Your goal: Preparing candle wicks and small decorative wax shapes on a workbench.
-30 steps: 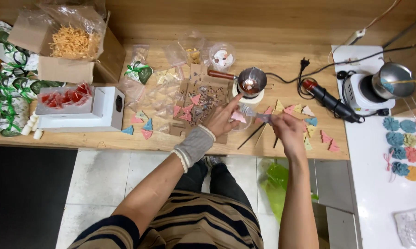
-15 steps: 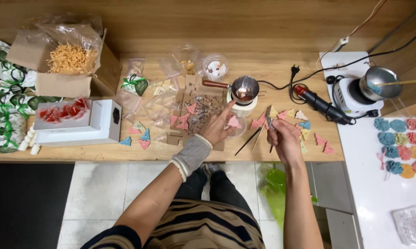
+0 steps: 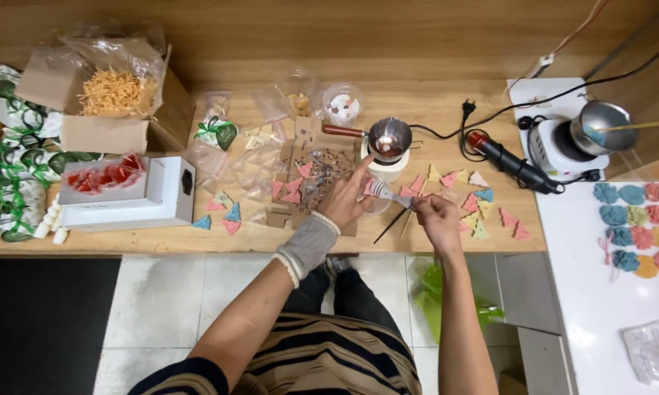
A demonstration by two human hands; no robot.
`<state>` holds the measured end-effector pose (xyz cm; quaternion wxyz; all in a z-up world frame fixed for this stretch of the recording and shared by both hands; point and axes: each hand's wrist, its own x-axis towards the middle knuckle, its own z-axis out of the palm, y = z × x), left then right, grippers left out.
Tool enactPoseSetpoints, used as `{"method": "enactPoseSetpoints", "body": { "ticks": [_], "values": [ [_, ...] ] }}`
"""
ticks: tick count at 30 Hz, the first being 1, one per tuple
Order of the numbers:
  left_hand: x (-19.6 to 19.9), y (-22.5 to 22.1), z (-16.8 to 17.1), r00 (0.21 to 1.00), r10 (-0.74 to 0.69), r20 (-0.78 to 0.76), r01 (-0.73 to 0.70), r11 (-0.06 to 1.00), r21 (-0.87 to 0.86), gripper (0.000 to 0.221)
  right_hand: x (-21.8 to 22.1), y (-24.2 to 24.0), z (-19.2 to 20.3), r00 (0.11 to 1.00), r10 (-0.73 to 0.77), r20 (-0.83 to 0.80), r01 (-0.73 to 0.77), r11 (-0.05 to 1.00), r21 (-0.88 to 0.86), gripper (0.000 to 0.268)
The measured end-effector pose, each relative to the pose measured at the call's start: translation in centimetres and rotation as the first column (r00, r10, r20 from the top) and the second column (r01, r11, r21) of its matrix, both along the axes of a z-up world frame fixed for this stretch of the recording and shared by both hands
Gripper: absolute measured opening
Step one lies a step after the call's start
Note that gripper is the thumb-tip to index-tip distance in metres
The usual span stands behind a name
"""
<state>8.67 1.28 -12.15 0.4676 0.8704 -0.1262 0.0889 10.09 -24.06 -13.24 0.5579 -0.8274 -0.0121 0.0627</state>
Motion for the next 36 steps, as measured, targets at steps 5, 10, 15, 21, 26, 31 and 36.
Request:
{"method": "enactPoseSetpoints", "body": {
  "ticks": [5,10,15,21,26,31,36],
  "values": [
    [0.3,0.1,-1.2,0.982,0.123,-0.145,-0.154,0.963,-0.223,0.066,-1.6,-0.6,-3.2,0.93,-0.274,-0.244,0.364,0.783,0.505,0.021],
    [-1.5,-0.5,-1.7,0.836,-0.114,-0.537,-0.383,0.58,-0.719,0.045,-2.5,-0.7,-15.3,0.822,-0.415,-0.39,0.539,0.79,0.294,0.017],
    [-3.6,-0.2,-0.4,0.756,-0.324,-0.568,-0.503,0.267,-0.822,0.05,-2.4,1.9,-11.0,0.931,-0.347,-0.117,0.297,0.903,-0.31,0.032],
    [-3.1,-1.1,0.2,0.756,-0.41,-0.51,-0.405,0.32,-0.857,0.051,-2.7,6.0,1.2,0.977,-0.106,-0.184,0.152,0.953,0.262,0.041],
    [0.6,-1.7,-1.0,0.824,-0.322,-0.466,-0.232,0.558,-0.797,0.053,-0.8,7.5,3.8,0.993,0.036,-0.113,0.014,0.91,0.415,0.035],
    [1.2,-0.5,1.7,0.881,-0.142,-0.452,-0.145,0.828,-0.542,0.051,-0.4,7.7,3.2,0.983,0.013,-0.184,0.08,0.868,0.49,0.029],
    [2.2,1.3,-0.8,0.947,-0.181,-0.264,-0.004,0.819,-0.573,0.033,-1.2,8.1,5.4,1.0,-0.026,-0.015,0.03,0.959,0.283,0.03]
  ]
}}
